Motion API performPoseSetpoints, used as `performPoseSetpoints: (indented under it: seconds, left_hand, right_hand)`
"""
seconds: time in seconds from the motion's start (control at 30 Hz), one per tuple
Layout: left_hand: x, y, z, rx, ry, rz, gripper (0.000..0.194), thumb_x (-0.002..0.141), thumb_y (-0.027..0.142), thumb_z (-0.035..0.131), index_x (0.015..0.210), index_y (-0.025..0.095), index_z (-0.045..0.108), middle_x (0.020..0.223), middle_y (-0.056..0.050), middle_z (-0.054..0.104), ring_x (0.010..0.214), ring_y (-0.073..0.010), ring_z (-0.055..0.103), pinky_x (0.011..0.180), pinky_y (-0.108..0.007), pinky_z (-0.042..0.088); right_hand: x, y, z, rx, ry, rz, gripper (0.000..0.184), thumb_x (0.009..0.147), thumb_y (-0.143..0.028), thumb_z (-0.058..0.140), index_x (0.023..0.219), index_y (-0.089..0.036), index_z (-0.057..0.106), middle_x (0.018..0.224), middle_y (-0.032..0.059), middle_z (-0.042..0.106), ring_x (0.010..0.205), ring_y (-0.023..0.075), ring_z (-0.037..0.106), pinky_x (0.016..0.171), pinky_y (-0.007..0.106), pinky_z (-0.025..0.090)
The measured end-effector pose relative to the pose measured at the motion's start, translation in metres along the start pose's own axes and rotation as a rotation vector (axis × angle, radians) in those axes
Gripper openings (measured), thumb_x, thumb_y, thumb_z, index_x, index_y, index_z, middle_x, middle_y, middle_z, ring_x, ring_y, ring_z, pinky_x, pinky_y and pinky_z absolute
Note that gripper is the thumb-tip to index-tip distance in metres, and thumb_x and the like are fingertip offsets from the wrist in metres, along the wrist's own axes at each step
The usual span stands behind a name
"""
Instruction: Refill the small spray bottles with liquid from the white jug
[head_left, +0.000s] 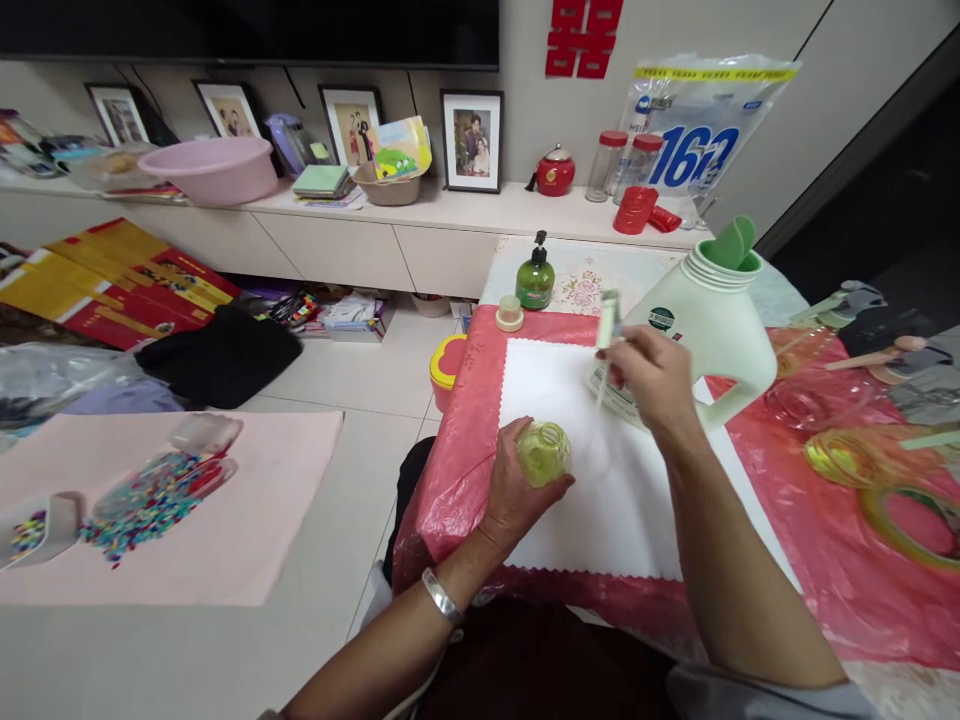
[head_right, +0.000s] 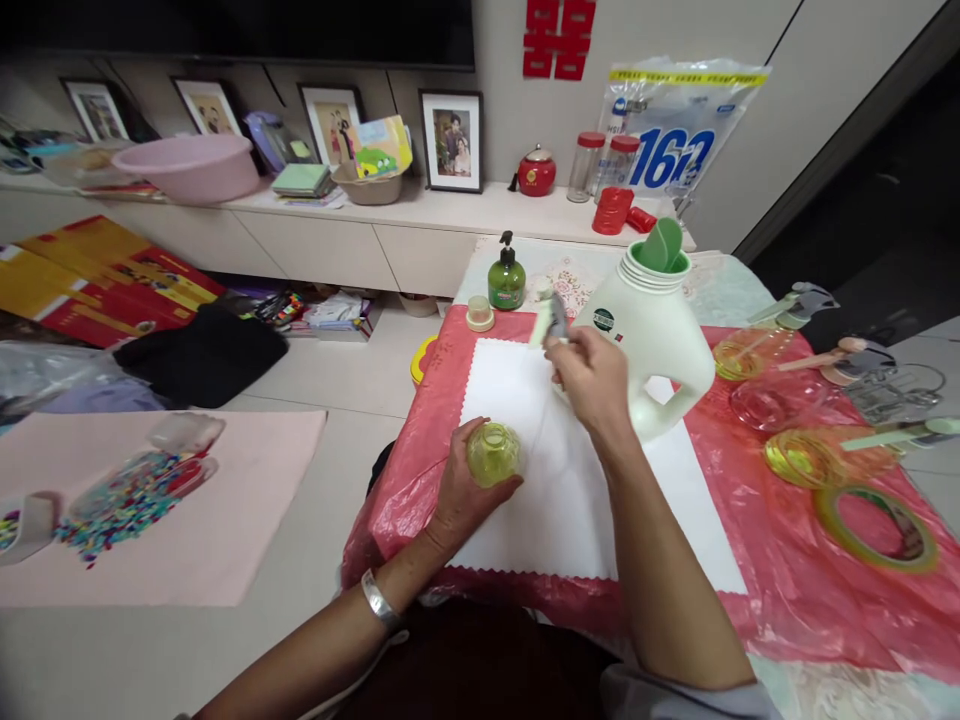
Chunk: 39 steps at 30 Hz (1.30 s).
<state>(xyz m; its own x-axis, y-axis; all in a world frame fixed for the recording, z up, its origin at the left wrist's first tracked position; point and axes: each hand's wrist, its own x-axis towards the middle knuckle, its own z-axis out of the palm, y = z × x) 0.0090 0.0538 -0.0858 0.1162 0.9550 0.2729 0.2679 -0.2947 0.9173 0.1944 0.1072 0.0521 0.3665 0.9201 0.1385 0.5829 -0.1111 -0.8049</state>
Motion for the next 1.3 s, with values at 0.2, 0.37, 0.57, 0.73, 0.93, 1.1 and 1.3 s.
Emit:
performPoseSetpoints:
  seconds: [0.2,0.37,0.57,0.73,0.93,1.1,1.3]
  left_hand:
    - [0.000,0.000,0.000,0.008,-0.020,-0.013,0.093,0.055,0.028,0.092,0.133,0.021,0.042,0.131,-0.013,0.054,0.124,-0.0338,0.057,0.109,-0.054,0.047]
    - [0.000,0.000,0.000,0.001,-0.029,-0.015,0.094,0.055,0.026,0.092,0.133,0.022,0.041,0.130,-0.012,0.053,0.123,-0.0336,0.057,0.109,-0.056,0.047]
    - [0.001,-0.001,0.000,-0.015,-0.037,-0.013,0.095,0.054,0.029,0.093,0.133,0.022,0.041,0.131,-0.013,0.053,0.124,-0.0335,0.057,0.109,-0.055,0.048]
    - [-0.001,-0.005,0.005,0.021,0.027,0.024,0.097,0.051,0.028,0.094,0.133,0.022,0.042,0.128,-0.012,0.055,0.118,-0.0323,0.061,0.103,-0.052,0.053]
    - [0.000,-0.003,0.008,-0.011,0.040,0.009,0.097,0.051,0.027,0.093,0.132,0.023,0.040,0.126,-0.012,0.057,0.115,-0.0329,0.063,0.099,-0.053,0.056]
    - [0.000,-0.004,0.008,-0.014,0.041,-0.005,0.097,0.050,0.026,0.094,0.131,0.024,0.041,0.127,-0.012,0.057,0.116,-0.0337,0.063,0.098,-0.055,0.056]
    - [0.001,-0.005,0.008,-0.053,0.007,-0.032,0.099,0.048,0.027,0.095,0.131,0.024,0.040,0.129,-0.013,0.058,0.119,-0.0351,0.062,0.102,-0.057,0.053]
  right_hand:
    - [-0.025,-0.023,-0.025,0.624,0.334,-0.363,0.026,0.082,-0.038,0.067,0.086,-0.016,0.053,0.083,0.0039,0.059,0.066,0.0126,0.058,0.053,0.024,0.047]
    - [-0.045,-0.024,-0.016,0.544,0.330,-0.488,0.020,0.087,-0.034,0.068,0.087,-0.018,0.057,0.077,0.0024,0.059,0.074,0.0163,0.064,0.062,0.028,0.056]
    - [-0.067,-0.003,-0.004,0.418,0.174,-0.423,0.016,0.093,-0.030,0.068,0.099,-0.016,0.068,0.105,0.0064,0.065,0.099,0.0216,0.066,0.076,0.033,0.060]
    - [-0.081,0.014,0.007,0.322,-0.066,-0.403,0.033,0.097,-0.028,0.063,0.129,-0.021,0.064,0.119,0.0060,0.064,0.112,0.0211,0.063,0.092,0.033,0.056]
    - [-0.085,0.024,0.018,0.272,-0.212,-0.463,0.031,0.095,-0.016,0.058,0.122,-0.025,0.068,0.124,0.0022,0.062,0.111,0.0167,0.061,0.091,0.027,0.053]
    - [-0.082,0.028,0.020,0.289,-0.268,-0.470,0.039,0.094,-0.010,0.056,0.126,-0.028,0.066,0.125,0.0010,0.061,0.111,0.0141,0.060,0.093,0.024,0.050]
    - [-0.078,0.030,0.022,0.259,-0.300,-0.515,0.040,0.095,-0.010,0.054,0.129,-0.028,0.065,0.124,0.0019,0.060,0.110,0.0133,0.059,0.093,0.023,0.050]
